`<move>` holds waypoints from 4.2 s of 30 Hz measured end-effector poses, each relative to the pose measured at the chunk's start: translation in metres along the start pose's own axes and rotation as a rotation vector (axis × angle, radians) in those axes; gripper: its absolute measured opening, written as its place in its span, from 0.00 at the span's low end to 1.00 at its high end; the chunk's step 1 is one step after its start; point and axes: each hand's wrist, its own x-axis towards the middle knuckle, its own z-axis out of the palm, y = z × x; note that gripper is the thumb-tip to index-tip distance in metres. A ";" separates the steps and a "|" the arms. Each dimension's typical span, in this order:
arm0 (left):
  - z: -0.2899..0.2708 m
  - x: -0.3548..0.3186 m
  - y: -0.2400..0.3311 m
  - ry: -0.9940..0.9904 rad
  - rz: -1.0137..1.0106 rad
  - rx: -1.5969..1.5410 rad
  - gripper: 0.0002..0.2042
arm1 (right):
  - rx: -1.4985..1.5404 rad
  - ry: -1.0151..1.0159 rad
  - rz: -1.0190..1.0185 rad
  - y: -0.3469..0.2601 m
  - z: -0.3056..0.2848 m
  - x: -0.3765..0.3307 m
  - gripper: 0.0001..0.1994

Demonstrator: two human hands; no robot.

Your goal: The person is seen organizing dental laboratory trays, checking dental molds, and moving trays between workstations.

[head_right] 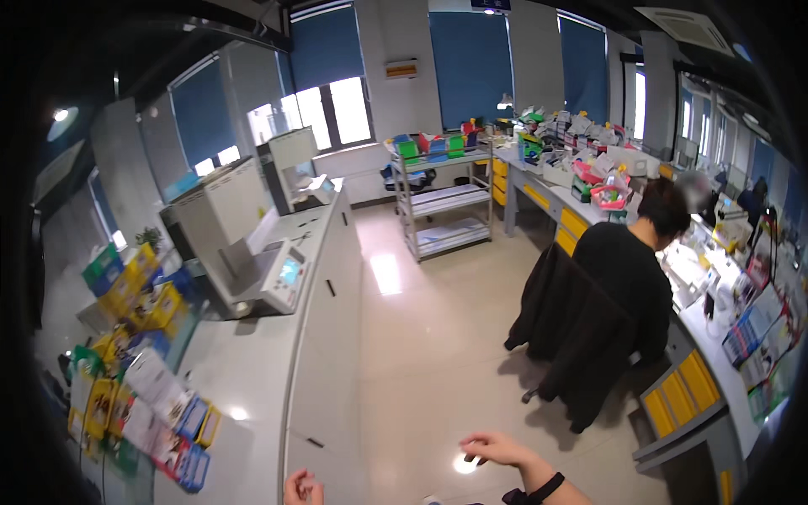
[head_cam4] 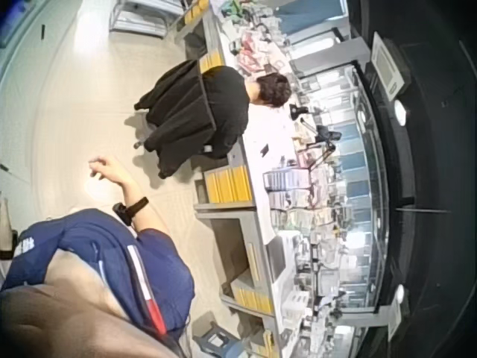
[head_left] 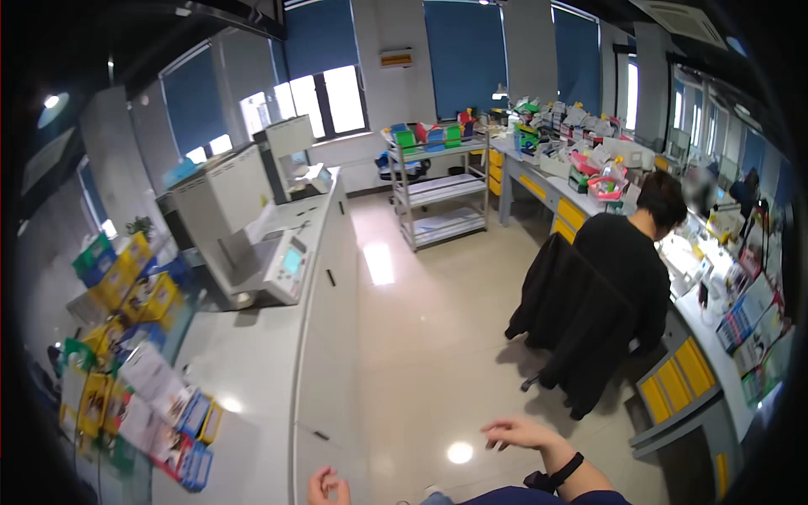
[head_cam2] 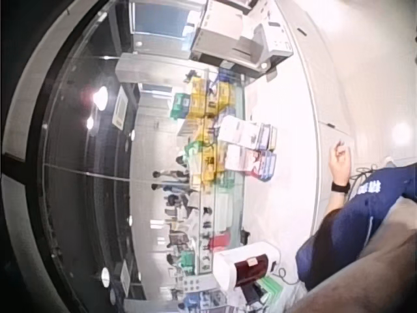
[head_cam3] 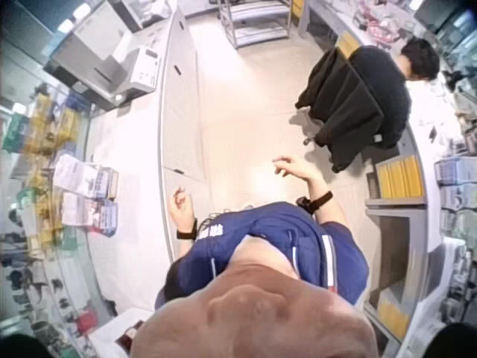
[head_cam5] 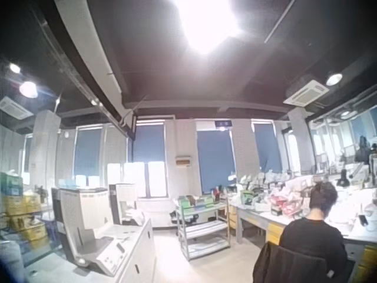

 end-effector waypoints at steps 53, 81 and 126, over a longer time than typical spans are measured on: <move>0.814 1.568 0.025 -0.635 0.096 -0.387 0.09 | -1.129 1.495 -0.387 -0.663 -0.744 1.456 0.18; 1.360 1.959 0.042 -1.907 0.698 -0.098 0.16 | -0.337 2.726 0.697 -0.680 -0.686 1.570 0.14; 1.616 1.888 0.079 -1.532 2.328 -1.136 0.09 | -0.319 3.129 1.371 -0.827 -0.758 1.797 0.15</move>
